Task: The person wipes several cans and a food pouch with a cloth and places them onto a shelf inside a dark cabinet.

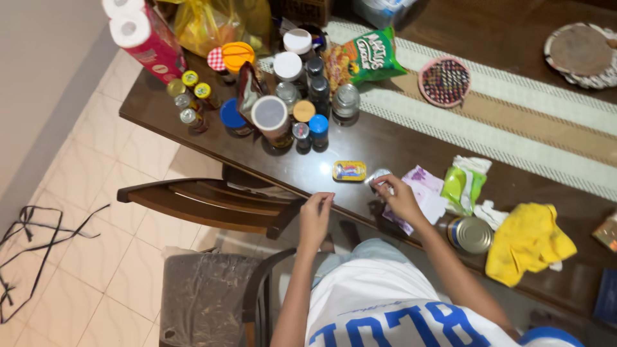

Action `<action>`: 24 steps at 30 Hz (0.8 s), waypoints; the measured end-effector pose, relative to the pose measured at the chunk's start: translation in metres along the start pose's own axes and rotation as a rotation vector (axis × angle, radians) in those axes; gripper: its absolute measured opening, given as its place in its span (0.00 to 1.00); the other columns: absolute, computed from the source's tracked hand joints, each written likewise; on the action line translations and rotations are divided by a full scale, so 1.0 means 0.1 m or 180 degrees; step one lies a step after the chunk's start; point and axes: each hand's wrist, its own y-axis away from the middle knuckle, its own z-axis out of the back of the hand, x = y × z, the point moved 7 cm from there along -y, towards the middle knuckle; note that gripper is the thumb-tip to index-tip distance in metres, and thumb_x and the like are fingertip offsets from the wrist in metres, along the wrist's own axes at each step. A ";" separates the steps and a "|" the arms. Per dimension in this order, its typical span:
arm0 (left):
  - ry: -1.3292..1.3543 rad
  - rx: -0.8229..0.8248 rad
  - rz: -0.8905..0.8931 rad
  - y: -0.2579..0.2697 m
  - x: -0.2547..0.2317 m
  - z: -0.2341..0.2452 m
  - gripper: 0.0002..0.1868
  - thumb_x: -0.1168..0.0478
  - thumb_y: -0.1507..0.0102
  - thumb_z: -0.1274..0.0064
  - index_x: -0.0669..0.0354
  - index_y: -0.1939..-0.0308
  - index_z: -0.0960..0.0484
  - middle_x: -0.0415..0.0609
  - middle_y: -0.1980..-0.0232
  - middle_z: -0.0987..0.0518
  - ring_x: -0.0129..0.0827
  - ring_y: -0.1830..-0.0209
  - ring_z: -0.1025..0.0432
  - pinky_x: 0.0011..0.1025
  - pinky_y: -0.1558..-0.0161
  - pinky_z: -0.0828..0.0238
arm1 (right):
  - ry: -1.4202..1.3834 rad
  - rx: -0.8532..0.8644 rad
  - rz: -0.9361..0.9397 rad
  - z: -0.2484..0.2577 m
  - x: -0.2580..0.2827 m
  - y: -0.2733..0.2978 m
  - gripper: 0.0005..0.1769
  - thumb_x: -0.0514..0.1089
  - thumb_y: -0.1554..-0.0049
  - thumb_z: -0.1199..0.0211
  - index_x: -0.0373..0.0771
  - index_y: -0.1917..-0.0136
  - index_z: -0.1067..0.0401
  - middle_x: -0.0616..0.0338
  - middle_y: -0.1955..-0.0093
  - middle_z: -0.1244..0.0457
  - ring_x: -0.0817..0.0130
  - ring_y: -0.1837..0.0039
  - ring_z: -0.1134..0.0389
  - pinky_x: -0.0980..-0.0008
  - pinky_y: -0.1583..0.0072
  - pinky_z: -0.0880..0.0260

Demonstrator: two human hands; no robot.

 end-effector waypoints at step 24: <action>-0.0321 -0.0134 0.0315 -0.15 0.28 0.13 0.08 0.62 0.34 0.45 0.65 0.59 0.18 0.52 0.64 0.20 0.34 0.68 0.28 0.31 0.65 0.32 | 0.3146 0.0880 0.0839 -1.18 -0.33 -1.34 0.44 0.54 0.69 0.14 0.32 0.46 0.30 0.44 0.40 0.40 0.47 0.44 0.32 0.52 0.43 0.31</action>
